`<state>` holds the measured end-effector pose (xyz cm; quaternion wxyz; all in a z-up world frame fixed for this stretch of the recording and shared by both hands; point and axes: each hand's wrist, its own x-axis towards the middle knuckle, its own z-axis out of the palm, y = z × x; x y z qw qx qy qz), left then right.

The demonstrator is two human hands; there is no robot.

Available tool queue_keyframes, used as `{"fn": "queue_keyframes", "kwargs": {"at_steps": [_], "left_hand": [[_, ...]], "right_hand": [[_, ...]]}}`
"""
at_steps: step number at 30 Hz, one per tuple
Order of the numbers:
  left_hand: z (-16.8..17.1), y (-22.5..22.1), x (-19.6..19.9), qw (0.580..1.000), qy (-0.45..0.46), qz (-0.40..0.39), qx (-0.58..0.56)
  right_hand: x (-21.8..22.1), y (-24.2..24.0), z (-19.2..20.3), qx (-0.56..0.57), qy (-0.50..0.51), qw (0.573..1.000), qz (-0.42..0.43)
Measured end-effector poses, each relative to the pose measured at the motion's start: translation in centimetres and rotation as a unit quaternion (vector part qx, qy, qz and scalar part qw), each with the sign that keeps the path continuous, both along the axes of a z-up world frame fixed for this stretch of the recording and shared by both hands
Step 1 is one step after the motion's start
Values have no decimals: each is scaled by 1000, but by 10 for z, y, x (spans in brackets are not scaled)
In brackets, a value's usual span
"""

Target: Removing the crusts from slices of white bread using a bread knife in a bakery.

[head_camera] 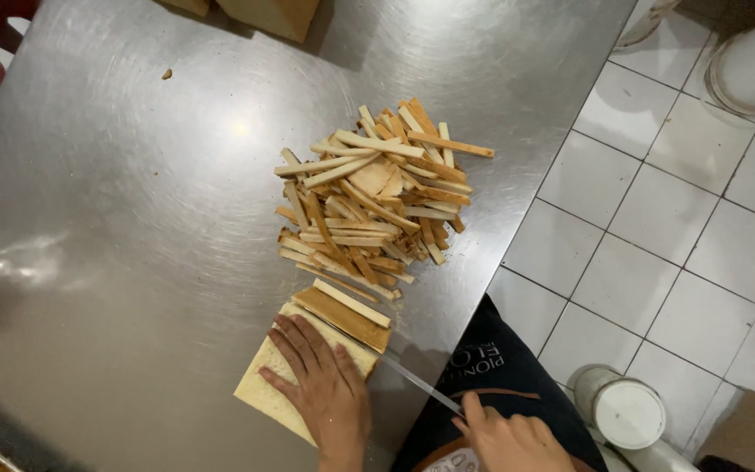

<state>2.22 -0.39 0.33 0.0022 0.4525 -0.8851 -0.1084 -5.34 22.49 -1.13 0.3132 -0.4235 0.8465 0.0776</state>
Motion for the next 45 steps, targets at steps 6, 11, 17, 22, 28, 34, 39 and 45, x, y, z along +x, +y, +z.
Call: {"fn": "queue_keyframes", "kwargs": {"at_steps": [6,11,17,22,28,34,39,45], "left_hand": [[-4,-1,5,1000,15,-19,7],[-2,-1,1,1000,2,16,5],[0,-1,-1,1000,-15,11,18],[-5,1,3,1000,9,-3,3],[-2,-1,0,1000,12,10,3],[1,2,1,1000,2,-1,-7],[-2,1,1,1000,2,-7,4],[-2,0,1,1000,1,3,-3]], "right_hand": [[-7,-87,-1,-109,-7,994,32],[-5,-62,-4,-147,40,988,38],[0,-4,-11,-98,52,993,43],[-9,-89,-14,-137,17,989,58],[-5,-52,-23,-162,75,983,41],[8,-13,-39,-120,108,986,41],[-16,-100,-28,-141,13,987,69],[-7,-59,-39,-159,62,984,42]]}}
